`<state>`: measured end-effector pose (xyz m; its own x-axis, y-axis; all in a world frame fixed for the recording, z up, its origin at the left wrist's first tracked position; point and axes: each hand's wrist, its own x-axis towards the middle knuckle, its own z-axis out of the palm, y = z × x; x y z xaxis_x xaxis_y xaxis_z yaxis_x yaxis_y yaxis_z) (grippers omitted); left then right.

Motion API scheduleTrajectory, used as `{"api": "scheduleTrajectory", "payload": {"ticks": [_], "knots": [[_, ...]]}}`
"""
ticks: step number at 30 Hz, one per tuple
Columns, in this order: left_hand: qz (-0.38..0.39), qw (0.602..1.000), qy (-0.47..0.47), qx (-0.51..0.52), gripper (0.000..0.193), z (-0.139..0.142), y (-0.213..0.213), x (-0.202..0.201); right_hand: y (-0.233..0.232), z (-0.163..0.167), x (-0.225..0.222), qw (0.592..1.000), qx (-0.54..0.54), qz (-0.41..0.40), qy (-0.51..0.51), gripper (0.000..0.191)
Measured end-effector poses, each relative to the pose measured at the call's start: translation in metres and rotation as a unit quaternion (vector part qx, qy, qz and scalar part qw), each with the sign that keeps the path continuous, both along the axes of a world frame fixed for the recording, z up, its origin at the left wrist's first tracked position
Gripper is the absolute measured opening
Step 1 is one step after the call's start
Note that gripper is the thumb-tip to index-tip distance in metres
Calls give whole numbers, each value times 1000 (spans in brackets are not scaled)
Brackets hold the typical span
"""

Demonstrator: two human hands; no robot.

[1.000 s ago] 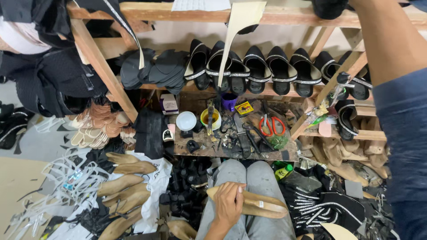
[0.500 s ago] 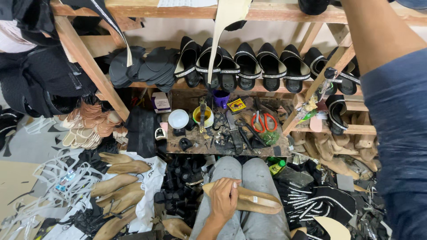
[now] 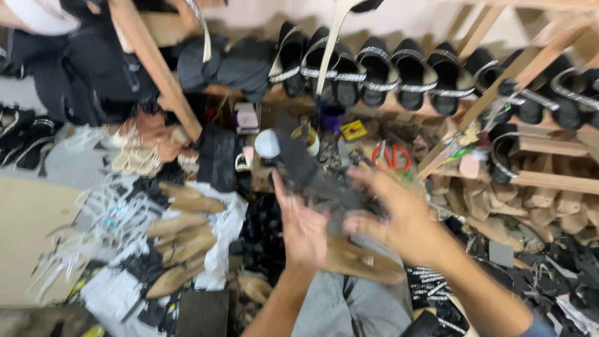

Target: The person inserts a wooden shoe last into a black high-heeled shoe, then uses a hammer to tap the shoe upper and heel area to secure the fit. The person repeatedly adjusts the shoe and last while hammering.

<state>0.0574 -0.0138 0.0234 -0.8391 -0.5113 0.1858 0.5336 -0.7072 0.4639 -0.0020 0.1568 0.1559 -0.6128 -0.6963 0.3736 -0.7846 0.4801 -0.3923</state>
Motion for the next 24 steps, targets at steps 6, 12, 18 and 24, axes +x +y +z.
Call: {"api": "scheduleTrajectory", "payload": {"ticks": [6, 12, 18, 24], "knots": [[-154, 977, -130, 69, 59, -26, -42, 30, 26, -128, 40, 987, 83, -26, -133, 97], [-195, 970, -126, 71, 76, -33, -31, 30, 26, -143, 91, 939, -173, -158, -253, 84], [-230, 960, -155, 30, 68, -36, 26, 39, 14, -127, 124, 855, -320, -176, -368, 80], [-259, 959, -103, 52, 67, -48, 30, 43, -2, -108, 131, 930, -218, -201, -216, 79]]}}
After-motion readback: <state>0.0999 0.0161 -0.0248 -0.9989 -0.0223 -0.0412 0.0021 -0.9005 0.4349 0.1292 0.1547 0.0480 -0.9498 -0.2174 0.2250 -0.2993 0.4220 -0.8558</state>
